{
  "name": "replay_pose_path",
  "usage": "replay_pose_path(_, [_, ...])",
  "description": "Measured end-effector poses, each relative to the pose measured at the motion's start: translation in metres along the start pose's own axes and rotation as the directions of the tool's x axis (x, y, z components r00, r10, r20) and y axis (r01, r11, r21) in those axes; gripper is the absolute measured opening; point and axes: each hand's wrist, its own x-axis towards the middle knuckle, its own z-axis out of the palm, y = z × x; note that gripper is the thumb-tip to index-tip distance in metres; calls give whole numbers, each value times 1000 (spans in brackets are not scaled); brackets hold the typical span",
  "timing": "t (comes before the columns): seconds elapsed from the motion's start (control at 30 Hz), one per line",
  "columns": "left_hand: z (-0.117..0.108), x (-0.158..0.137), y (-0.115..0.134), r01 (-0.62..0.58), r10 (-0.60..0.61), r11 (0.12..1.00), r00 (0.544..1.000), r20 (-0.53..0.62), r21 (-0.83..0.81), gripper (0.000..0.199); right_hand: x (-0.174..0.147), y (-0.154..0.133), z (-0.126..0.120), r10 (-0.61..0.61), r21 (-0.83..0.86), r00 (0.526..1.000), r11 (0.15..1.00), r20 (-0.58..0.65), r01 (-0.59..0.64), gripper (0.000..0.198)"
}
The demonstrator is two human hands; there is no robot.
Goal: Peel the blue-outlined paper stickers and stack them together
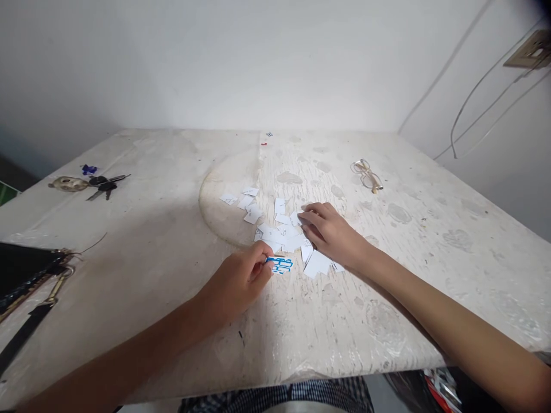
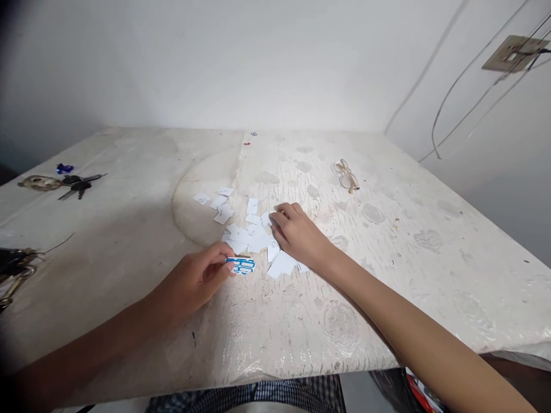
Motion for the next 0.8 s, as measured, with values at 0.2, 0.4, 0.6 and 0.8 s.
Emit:
replay_pose_path(0.2, [-4, 3, -5, -82, 99, 974, 992, -71, 211, 16, 0, 3, 5, 8, 16, 1000, 1000, 5, -8, 35])
replay_pose_path(0.4, [-6, 3, -6, -63, 81, 930, 996, -37, 363, 21, 1, 3, -6, 34, 86, 998, 996, 52, -39, 36])
replay_pose_path(0.6, [-2, 3, -12, -84, 151, 849, 985, -87, 522, 18, 2, 4, -5, -5, 54, 999, 999, 42, 3, 37])
replay_pose_path(0.8, [-6, 1, -10, -66, 150, 875, 979, -139, 480, 25, 1, 9, -4, 26, 151, 999, 988, 35, -31, 40])
